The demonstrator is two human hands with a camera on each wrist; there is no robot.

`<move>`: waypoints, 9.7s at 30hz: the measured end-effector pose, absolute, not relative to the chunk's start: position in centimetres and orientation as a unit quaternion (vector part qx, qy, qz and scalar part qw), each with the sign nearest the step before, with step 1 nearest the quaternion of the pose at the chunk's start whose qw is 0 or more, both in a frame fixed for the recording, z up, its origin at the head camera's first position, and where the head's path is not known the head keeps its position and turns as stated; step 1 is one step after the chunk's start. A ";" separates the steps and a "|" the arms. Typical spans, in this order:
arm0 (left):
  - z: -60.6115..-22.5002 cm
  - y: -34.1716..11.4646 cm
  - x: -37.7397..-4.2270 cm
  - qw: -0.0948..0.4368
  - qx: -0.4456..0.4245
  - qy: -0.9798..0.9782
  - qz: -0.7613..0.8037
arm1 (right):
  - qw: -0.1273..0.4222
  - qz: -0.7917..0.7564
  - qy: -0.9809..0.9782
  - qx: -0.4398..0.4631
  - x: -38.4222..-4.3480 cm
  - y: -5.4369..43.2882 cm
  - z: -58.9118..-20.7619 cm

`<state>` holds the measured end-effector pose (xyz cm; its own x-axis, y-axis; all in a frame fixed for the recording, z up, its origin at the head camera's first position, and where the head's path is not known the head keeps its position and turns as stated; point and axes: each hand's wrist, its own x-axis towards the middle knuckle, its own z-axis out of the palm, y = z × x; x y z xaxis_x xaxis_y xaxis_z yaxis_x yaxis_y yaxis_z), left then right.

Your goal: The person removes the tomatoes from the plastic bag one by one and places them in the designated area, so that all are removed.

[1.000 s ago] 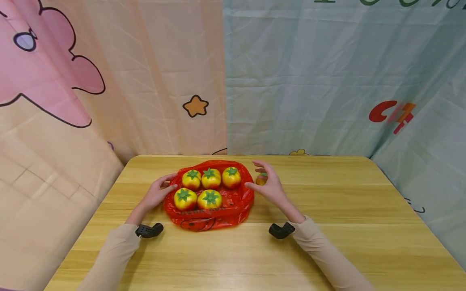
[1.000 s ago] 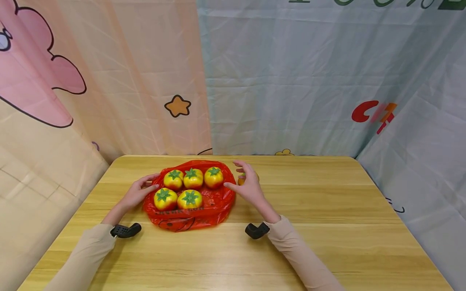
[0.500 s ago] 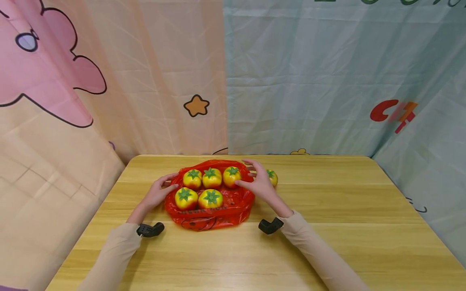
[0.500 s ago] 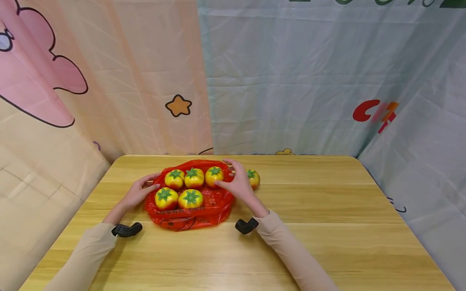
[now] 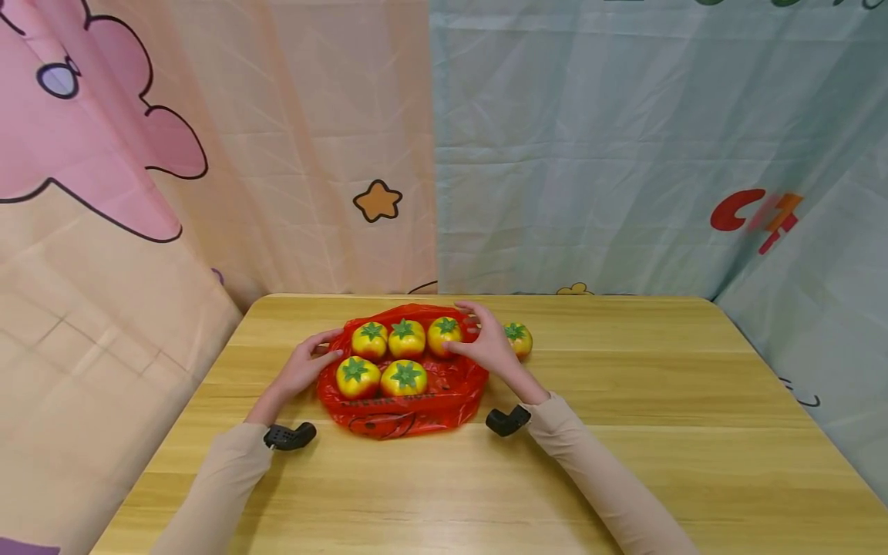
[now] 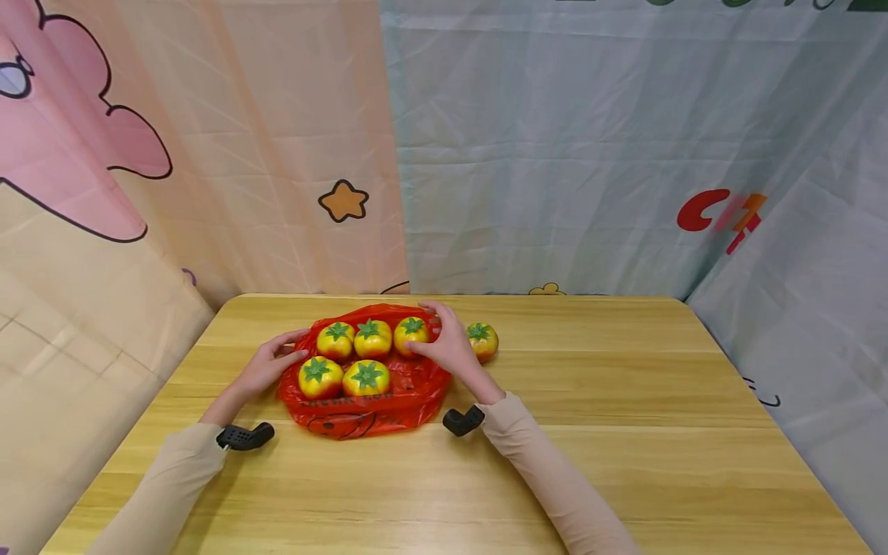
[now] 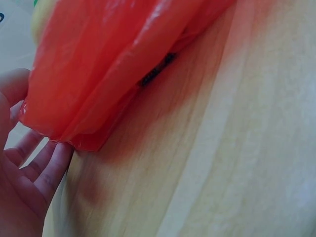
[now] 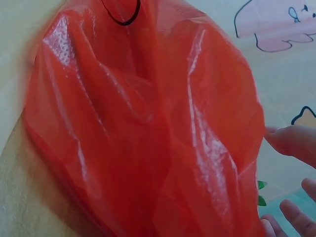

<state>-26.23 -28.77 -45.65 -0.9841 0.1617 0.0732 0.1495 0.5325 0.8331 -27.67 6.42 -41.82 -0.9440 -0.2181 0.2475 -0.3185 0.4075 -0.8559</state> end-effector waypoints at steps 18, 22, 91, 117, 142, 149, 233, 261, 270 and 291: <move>-45.6 -28.7 -26.1 0.003 0.090 0.878 0.470 | 0.037 0.496 -0.853 0.161 -28.6 6.2 -43.4; -45.6 -28.7 -26.0 0.006 0.085 0.878 0.471 | 0.034 0.490 -0.858 0.150 -28.7 5.8 -43.4; -45.2 -28.4 -26.1 0.019 0.085 0.863 0.498 | 0.080 0.422 -0.883 0.187 -26.0 6.2 -42.4; -44.5 -28.4 -25.7 0.035 0.088 0.861 0.500 | 0.122 0.464 -0.856 0.194 -24.1 9.7 -40.1; -44.3 -28.3 -25.3 0.040 0.080 0.860 0.502 | 0.157 0.471 -0.853 0.160 -23.4 14.7 -38.8; -44.4 -28.4 -25.4 0.030 0.083 0.863 0.498 | 0.160 0.463 -0.859 0.150 -23.6 16.2 -38.7; -45.2 -28.3 -25.4 0.017 0.075 0.865 0.495 | 0.073 0.450 -0.888 0.049 -25.9 22.9 -44.2; -45.2 -28.4 -25.3 0.029 0.069 0.862 0.501 | 0.165 0.429 -0.885 0.076 -23.9 21.7 -41.9; -45.6 -28.4 -25.5 0.030 0.069 0.860 0.505 | 0.192 0.467 -0.855 0.116 -23.2 19.4 -41.0; -45.4 -28.4 -25.3 0.024 0.070 0.863 0.500 | 0.174 0.488 -0.831 0.202 -22.6 12.5 -40.9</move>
<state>-25.32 -28.36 -45.44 -0.9892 0.1435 0.0289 0.0964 0.4894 0.8667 -22.57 12.51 -40.90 -0.8579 -0.1648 0.4867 -0.5054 0.4416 -0.7413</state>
